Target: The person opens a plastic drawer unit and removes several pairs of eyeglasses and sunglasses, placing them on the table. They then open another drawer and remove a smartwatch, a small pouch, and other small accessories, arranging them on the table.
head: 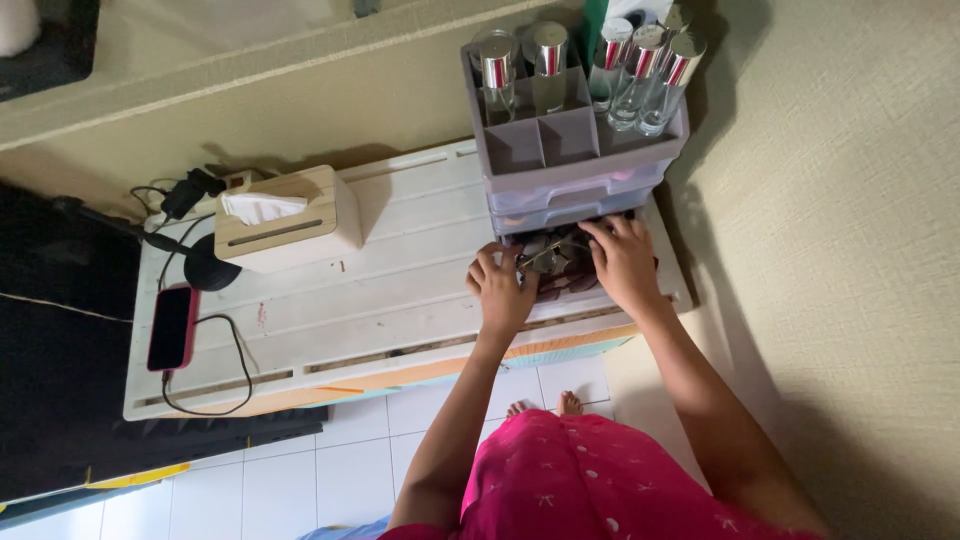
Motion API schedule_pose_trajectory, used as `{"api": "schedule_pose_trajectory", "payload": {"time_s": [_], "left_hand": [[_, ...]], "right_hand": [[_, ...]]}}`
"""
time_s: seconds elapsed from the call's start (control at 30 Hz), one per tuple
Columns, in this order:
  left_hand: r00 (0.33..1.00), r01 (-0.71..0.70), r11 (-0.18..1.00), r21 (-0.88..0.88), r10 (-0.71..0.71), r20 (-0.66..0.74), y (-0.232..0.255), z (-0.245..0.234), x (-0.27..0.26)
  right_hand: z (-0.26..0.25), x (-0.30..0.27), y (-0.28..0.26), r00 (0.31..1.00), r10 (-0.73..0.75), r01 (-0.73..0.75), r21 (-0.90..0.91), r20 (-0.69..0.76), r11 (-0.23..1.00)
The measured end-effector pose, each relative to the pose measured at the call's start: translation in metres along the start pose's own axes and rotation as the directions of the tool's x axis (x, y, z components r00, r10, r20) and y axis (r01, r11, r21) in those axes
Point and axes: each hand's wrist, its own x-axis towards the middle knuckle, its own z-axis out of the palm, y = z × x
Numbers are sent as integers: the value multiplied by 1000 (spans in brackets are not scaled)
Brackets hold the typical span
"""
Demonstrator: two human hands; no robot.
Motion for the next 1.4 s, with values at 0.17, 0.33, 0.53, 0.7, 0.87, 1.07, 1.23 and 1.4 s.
{"api": "schedule_pose_trajectory", "payload": {"time_s": [0.17, 0.33, 0.53, 0.7, 0.87, 1.07, 1.23, 1.4], "left_hand": [[997, -71, 990, 123, 66, 51, 5, -18, 4], [992, -114, 993, 37, 112, 60, 10, -37, 6], [983, -181, 957, -228, 179, -29, 6, -68, 11], [994, 82, 711, -699, -106, 8, -22, -136, 2], [902, 206, 605, -769, -422, -91, -123, -153, -9], [737, 383, 607, -697, -656, -166, -235, -151, -10], [666, 489, 608, -625, -723, -183, -299, -158, 12], [594, 447, 660, -604, -724, -351, -385, -142, 30]], "right_hand": [[28, 1, 17, 995, -3, 12, -86, 102, 996], [-1, 9, 12, 964, 68, -83, 48, 256, 995], [-49, 29, -22, 925, 0, -157, 382, 380, 911], [-61, 58, -96, 832, -80, -310, 579, 550, 754], [41, 65, -157, 822, -219, -326, 749, 526, 577], [202, 67, -214, 816, -131, -487, 792, 563, 367], [257, 80, -260, 803, -12, -556, 756, 596, 344], [243, 82, -297, 718, -174, -692, 718, 674, -72]]}}
